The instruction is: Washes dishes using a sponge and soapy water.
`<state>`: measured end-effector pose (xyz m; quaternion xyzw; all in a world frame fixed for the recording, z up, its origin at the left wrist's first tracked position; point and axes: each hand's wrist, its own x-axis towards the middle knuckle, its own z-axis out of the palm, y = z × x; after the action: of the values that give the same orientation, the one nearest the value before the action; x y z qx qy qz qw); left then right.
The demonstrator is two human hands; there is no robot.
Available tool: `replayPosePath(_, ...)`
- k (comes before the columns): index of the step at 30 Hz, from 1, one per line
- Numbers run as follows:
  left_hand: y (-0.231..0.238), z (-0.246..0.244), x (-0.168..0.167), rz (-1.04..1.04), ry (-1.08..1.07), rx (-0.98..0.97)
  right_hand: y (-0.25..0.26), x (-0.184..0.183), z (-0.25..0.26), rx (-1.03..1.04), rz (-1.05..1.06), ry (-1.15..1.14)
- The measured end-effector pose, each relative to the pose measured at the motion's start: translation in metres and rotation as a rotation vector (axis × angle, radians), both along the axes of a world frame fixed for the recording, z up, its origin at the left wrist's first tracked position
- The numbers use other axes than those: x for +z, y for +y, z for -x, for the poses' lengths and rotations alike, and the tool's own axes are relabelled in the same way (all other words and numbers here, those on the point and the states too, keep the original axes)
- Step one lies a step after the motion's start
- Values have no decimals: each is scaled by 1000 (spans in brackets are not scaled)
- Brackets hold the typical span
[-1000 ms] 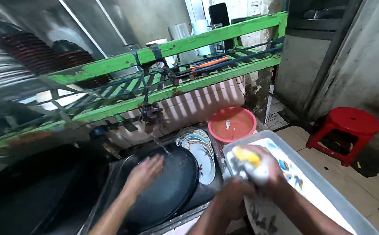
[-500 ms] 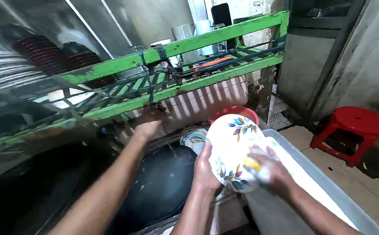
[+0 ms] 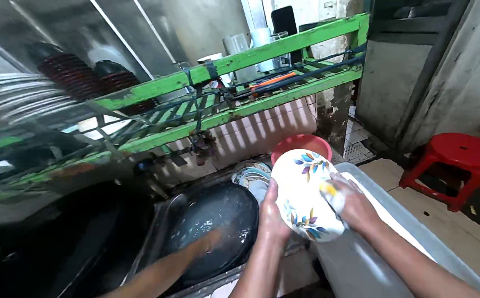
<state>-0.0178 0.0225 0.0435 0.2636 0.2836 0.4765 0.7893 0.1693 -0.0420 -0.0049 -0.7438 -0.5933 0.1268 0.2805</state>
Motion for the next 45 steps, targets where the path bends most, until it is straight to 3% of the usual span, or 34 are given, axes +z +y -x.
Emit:
replayPosePath(3,-20,-18,-10,-3,248,-32,13,16,9,-70,-146,91)
replayPosePath(6,-41,-29,-7,5,291,-95,21,28,36,12,-344,127)
replayPosePath(8,-50,-26,2,-42,324,-56,23,28,27,-29,-362,186)
replayPosePath(11,-52,-11,14,-247,395,28,22,28,-9,-311,-254,721)
replayPosePath(14,-37,-1,15,-447,375,151,19,36,-19,-466,-471,1360)
replayPosePath(16,-22,0,14,-404,416,258,11,49,-21,-361,-682,1584)
replayPosePath(19,3,7,6,-43,337,167,-3,61,-43,-145,-727,1672)
replayPosePath(22,10,9,7,189,132,84,-12,38,-68,-74,-468,1512)
replayPosePath(26,-5,-7,0,65,203,-102,-3,7,-49,-449,-30,772)
replayPosePath(28,-17,-25,-11,-98,359,-230,-4,10,-12,-327,-58,536)
replayPosePath(31,-35,-39,-24,-274,534,-268,-4,20,24,24,-343,173)
replayPosePath(33,-45,-37,-18,-247,570,-332,0,20,4,31,-402,176)
replayPosePath(36,-60,-28,-13,-160,581,-431,-1,17,-49,-333,-289,529)
replayPosePath(38,-61,-25,-7,-122,644,-452,-1,20,-59,-471,-248,620)
replayPosePath(40,-53,-22,1,-147,707,-499,-6,34,-36,-342,-256,520)
replayPosePath(43,-31,-24,7,-260,619,-520,-6,53,11,77,-360,282)
replayPosePath(45,-31,-25,4,-263,541,-452,-1,52,10,140,-380,255)
